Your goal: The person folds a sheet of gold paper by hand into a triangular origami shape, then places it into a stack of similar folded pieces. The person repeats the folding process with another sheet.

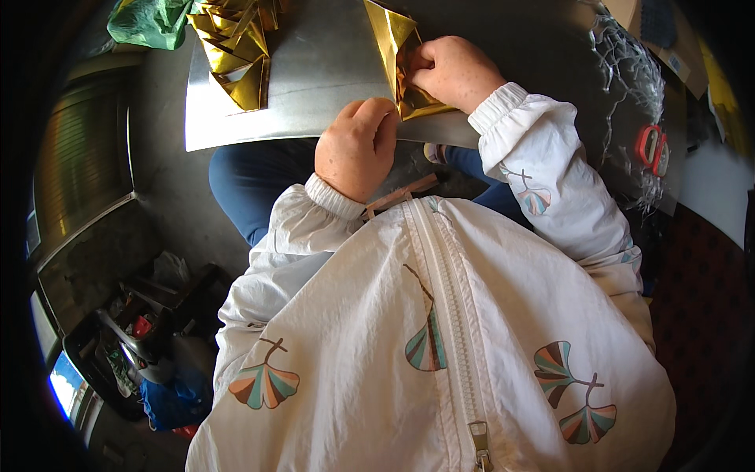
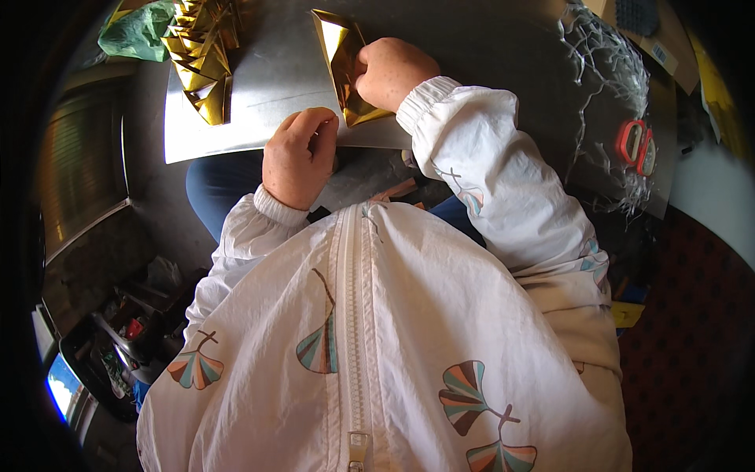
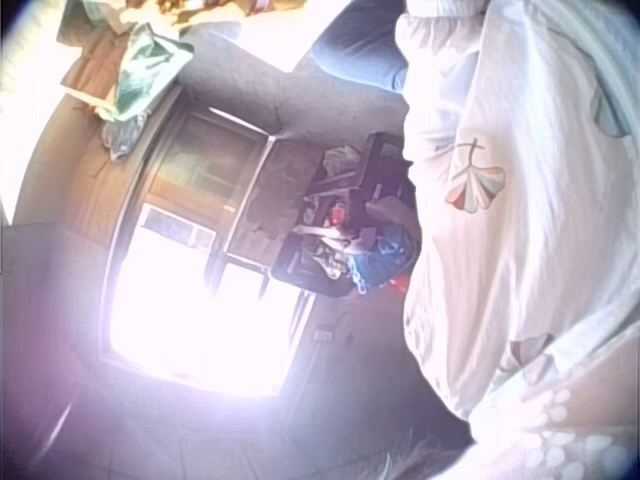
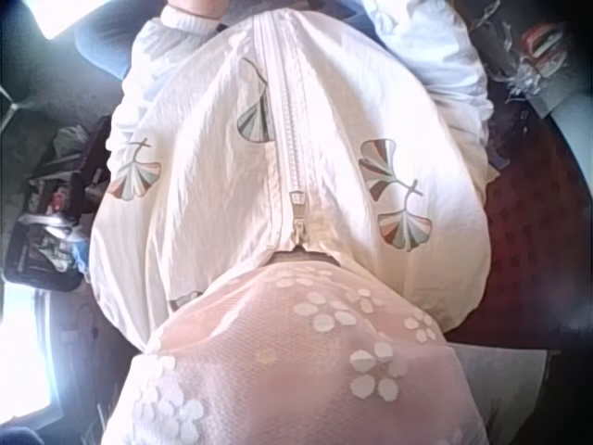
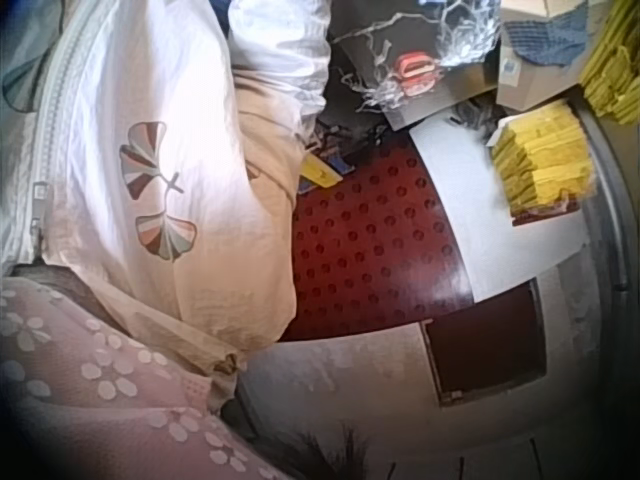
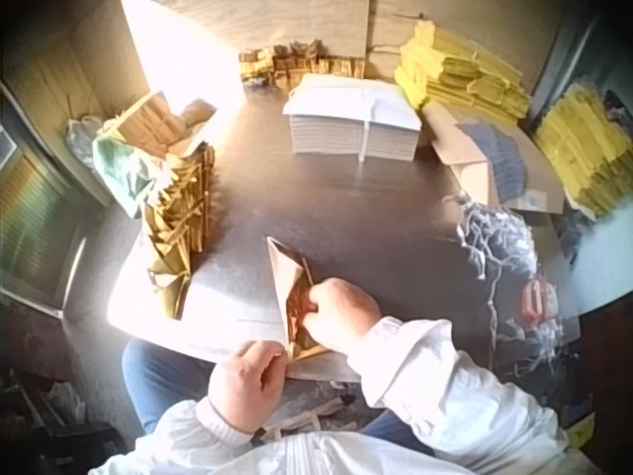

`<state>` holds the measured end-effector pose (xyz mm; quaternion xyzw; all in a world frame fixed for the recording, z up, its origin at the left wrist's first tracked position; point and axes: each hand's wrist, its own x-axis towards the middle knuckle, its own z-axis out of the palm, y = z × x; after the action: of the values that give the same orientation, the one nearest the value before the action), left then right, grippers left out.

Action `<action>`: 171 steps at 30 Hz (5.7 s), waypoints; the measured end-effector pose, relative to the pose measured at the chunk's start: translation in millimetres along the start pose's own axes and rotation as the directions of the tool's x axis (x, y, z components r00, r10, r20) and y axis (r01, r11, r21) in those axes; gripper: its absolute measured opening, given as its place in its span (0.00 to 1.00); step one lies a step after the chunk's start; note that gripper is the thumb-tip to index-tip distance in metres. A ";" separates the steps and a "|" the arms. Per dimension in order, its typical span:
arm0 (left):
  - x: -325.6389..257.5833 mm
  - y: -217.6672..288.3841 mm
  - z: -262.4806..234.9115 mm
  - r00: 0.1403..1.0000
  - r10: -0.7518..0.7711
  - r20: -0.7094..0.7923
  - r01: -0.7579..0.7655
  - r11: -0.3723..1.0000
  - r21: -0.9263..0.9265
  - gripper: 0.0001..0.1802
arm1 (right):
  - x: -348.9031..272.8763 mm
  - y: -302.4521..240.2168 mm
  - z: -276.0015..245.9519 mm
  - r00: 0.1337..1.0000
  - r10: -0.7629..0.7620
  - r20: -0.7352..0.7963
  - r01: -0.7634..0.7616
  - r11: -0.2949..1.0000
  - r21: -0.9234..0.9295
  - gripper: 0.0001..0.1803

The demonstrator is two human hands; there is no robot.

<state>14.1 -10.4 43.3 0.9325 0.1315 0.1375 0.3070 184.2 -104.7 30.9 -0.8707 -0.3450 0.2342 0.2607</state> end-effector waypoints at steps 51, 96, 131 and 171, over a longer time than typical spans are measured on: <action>-31.2 -12.1 36.2 0.953 0.251 0.171 -0.296 0.893 0.339 0.32 | -109.1 18.9 42.0 0.817 -0.353 -0.455 0.258 0.931 -0.259 0.20; -40.8 -6.3 29.8 0.953 0.184 0.239 -0.277 0.848 0.451 0.38 | -120.0 19.1 53.1 0.909 -0.311 -0.276 0.199 0.909 -0.367 0.36; -35.9 -5.8 28.7 0.958 0.207 0.200 -0.269 0.888 0.373 0.36 | -43.1 9.7 3.6 0.847 -0.496 -0.190 0.370 0.808 -0.459 0.24; 0.2 -31.0 15.4 0.895 0.412 0.168 -0.445 0.816 0.369 0.33 | -114.2 33.3 25.6 0.788 -0.510 -0.346 0.388 0.847 -0.364 0.39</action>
<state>14.5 5.5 12.6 0.9853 -0.0693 0.1357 0.0773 110.6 -200.6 17.0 -0.8192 -0.5066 -0.0830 0.2557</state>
